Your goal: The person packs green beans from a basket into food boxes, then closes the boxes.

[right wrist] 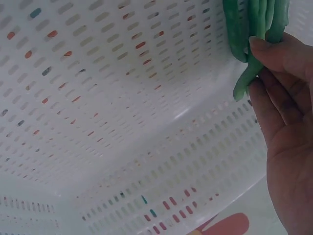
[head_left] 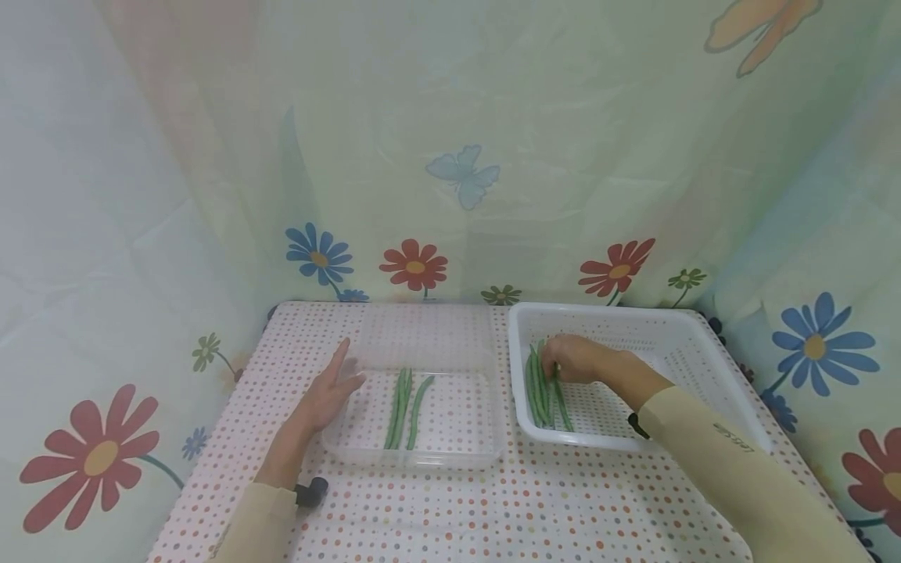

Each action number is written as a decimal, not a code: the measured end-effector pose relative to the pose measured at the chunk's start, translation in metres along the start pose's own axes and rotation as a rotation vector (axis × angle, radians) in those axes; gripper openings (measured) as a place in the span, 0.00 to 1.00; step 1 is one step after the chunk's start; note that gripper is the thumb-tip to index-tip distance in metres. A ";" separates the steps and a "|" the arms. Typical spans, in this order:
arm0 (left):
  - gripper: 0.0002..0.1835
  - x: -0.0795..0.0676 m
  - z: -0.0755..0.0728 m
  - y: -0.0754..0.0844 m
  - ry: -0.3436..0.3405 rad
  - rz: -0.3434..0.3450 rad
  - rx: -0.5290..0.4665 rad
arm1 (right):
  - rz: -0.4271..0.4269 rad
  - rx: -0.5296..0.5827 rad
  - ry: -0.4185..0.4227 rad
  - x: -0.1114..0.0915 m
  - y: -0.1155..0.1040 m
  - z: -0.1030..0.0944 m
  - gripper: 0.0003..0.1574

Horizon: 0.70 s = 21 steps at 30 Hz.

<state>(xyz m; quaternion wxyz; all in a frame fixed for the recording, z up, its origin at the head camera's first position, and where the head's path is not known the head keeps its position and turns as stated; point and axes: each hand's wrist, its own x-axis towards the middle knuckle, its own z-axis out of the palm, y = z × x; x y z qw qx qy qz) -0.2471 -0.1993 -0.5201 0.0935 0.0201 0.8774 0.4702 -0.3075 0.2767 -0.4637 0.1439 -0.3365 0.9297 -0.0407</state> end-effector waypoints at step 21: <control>0.43 0.000 0.000 0.000 0.001 0.001 -0.009 | -0.179 0.038 0.154 -0.004 -0.004 -0.032 0.14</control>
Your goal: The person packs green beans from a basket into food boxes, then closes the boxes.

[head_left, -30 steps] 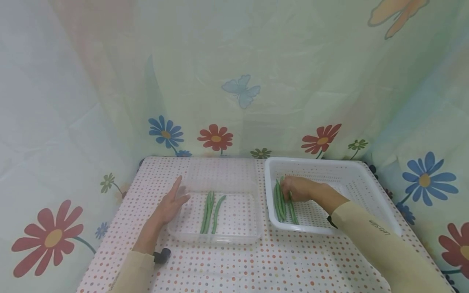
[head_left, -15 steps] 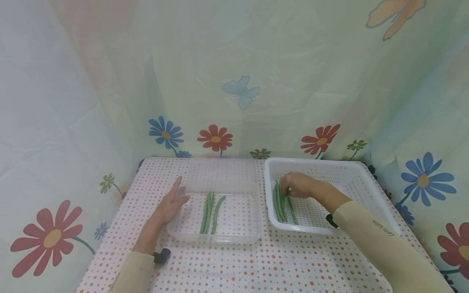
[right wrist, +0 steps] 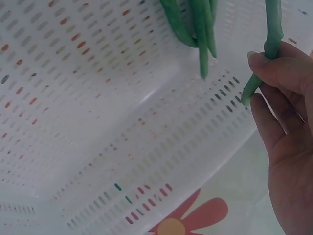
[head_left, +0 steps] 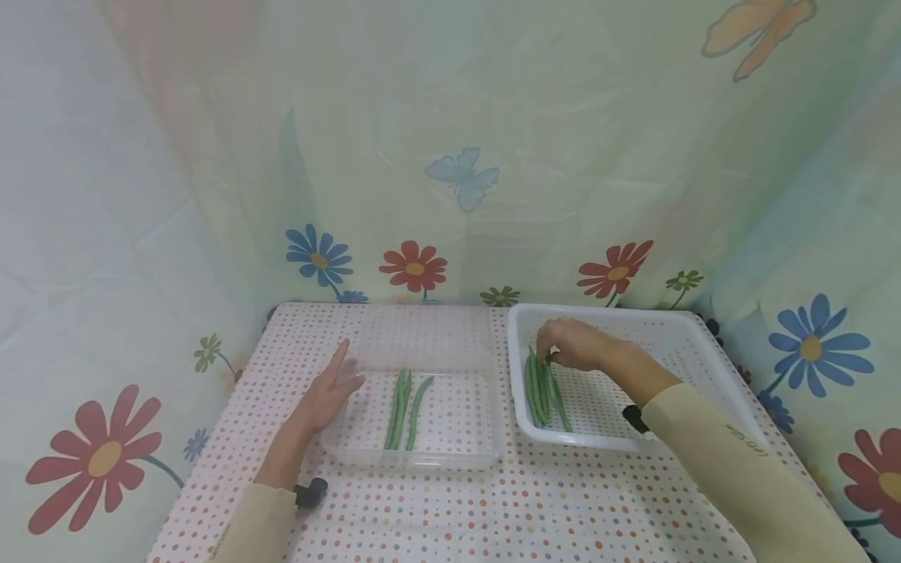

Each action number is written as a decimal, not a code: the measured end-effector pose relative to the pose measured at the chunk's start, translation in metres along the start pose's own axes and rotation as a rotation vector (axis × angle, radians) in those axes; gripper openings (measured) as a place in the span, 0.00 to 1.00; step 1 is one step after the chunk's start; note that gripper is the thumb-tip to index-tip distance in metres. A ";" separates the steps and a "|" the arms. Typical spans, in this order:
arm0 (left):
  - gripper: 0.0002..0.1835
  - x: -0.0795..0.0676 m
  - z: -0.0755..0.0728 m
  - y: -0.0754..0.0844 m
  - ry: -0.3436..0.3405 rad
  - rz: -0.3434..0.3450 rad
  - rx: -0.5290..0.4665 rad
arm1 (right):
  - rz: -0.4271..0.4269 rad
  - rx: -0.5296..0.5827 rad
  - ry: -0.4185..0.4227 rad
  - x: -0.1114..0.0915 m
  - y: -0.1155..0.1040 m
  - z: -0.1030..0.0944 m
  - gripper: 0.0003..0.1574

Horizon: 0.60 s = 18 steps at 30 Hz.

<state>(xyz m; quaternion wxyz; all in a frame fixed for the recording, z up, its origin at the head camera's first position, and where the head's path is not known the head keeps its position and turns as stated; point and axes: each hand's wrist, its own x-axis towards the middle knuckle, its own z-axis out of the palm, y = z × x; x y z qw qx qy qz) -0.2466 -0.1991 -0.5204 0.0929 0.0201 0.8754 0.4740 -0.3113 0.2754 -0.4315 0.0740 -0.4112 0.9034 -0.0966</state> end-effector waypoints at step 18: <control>0.43 0.000 0.000 0.002 0.001 -0.008 0.000 | -0.055 -0.003 0.126 0.005 -0.020 -0.032 0.13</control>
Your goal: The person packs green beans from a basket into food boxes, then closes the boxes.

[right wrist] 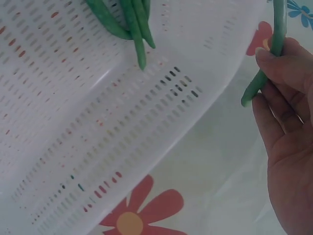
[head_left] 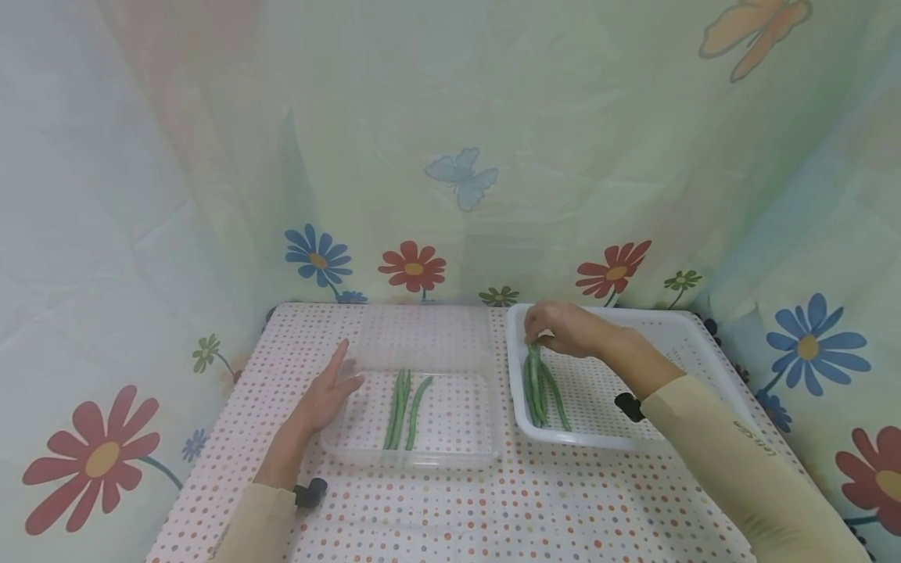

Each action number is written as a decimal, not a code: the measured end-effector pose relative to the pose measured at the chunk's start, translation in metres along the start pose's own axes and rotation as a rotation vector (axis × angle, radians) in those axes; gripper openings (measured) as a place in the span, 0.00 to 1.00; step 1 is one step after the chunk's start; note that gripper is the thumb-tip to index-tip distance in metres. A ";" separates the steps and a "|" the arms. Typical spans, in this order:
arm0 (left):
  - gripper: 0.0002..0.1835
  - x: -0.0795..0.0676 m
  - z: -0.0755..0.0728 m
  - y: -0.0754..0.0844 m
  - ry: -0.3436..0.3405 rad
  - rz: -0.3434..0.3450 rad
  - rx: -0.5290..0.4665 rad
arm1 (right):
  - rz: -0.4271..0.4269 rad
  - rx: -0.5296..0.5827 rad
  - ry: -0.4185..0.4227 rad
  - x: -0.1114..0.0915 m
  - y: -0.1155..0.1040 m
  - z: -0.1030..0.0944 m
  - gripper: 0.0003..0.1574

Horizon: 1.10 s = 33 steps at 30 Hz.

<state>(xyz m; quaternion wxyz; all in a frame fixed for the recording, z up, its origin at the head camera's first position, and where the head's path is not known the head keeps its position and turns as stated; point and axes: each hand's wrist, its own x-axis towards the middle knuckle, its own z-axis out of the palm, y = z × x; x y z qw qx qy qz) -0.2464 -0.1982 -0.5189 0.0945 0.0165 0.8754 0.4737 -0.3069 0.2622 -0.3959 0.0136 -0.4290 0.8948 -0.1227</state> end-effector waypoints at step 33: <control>0.43 0.001 0.000 -0.002 -0.001 -0.005 0.006 | -0.170 0.029 -0.005 0.059 -0.069 0.009 0.12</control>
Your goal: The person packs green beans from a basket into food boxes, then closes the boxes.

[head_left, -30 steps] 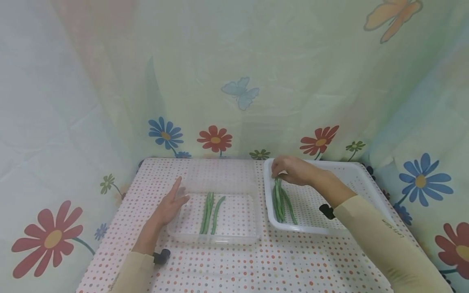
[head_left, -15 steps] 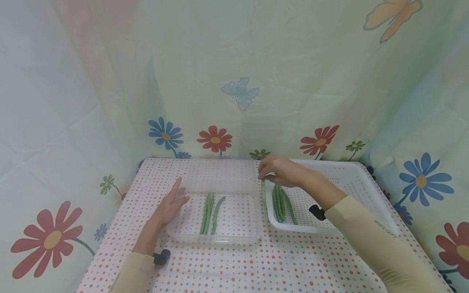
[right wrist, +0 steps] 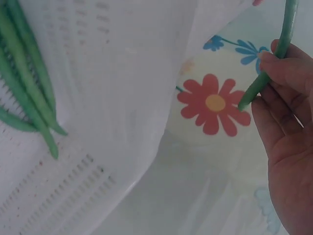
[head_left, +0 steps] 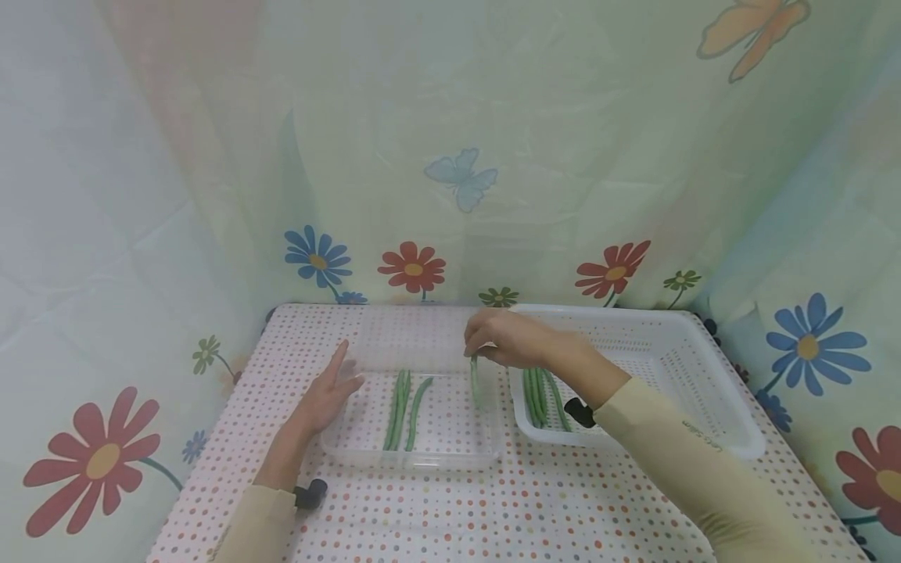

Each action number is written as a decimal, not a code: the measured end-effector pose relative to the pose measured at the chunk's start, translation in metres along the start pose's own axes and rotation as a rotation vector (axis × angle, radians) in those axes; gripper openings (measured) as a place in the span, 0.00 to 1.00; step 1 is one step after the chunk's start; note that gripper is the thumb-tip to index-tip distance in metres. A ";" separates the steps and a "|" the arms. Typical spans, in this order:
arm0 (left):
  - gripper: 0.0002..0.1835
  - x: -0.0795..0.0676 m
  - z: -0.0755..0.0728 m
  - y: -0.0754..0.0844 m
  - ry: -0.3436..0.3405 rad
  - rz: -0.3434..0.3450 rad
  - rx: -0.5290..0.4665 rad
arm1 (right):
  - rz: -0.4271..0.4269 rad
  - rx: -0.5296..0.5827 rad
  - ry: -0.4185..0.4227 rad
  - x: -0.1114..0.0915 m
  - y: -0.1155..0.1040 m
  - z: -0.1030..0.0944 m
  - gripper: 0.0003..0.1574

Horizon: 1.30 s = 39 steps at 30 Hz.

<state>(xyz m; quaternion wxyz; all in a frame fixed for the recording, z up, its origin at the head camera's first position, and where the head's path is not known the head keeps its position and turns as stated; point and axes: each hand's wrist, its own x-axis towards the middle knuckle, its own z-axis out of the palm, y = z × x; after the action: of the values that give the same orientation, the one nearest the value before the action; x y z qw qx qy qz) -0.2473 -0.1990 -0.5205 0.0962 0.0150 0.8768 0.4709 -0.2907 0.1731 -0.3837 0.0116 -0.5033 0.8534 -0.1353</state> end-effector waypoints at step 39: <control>0.43 0.000 0.000 0.001 -0.004 -0.006 -0.006 | -0.009 -0.030 -0.124 0.071 -0.047 0.048 0.12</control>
<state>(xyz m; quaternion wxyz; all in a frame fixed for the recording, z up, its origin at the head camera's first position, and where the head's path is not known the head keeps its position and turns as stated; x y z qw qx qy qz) -0.2472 -0.1985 -0.5196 0.0995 0.0132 0.8751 0.4734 -0.2776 0.0798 -0.4098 0.0564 -0.5147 0.8506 -0.0912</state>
